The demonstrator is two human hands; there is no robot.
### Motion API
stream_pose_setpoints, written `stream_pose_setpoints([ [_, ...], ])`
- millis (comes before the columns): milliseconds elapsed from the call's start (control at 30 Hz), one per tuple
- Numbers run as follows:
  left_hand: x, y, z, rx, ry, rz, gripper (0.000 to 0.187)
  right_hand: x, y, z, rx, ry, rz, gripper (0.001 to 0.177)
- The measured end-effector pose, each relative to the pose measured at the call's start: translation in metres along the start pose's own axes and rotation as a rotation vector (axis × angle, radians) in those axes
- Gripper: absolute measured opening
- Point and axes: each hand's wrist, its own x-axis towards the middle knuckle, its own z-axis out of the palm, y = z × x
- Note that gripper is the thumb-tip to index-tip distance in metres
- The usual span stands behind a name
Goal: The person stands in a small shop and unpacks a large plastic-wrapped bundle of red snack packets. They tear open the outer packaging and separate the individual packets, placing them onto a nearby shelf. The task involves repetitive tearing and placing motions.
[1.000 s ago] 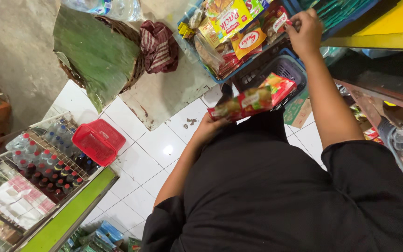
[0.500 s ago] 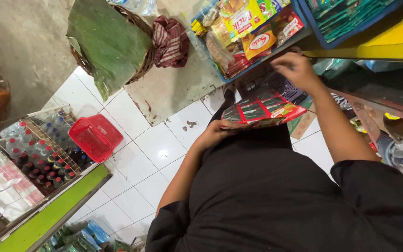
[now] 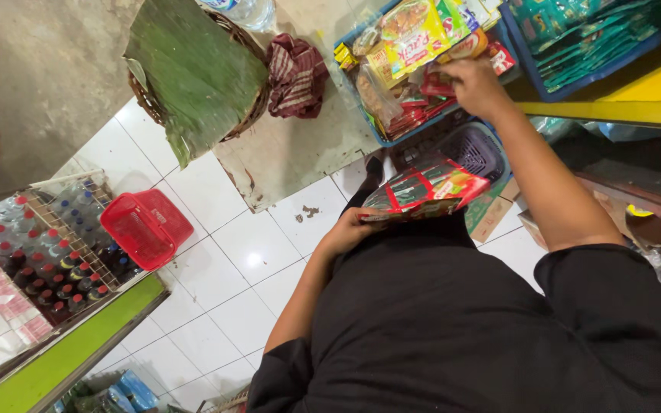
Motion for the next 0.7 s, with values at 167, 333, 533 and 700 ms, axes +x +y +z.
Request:
stream_pose_setpoints([
  [167, 0.002, 0.018, -0.003, -0.013, -0.011, -0.020, 0.028, 0.016, -0.025, -0.023, -0.220, 0.081, -0.118, 0.028],
  [333, 0.009, 0.012, -0.012, -0.021, -0.019, 0.001, 0.030, 0.011, -0.019, -0.018, -0.142, 0.104, -0.085, 0.033],
  [533, 0.021, 0.007, -0.017, -0.068, -0.002, 0.034, 0.033, -0.021, 0.003, -0.013, 0.245, 0.169, 0.137, 0.023],
  [700, 0.036, 0.022, -0.017, -0.022, 0.063, 0.121, 0.031, -0.070, 0.008, -0.025, 0.460, -0.184, 0.546, 0.050],
])
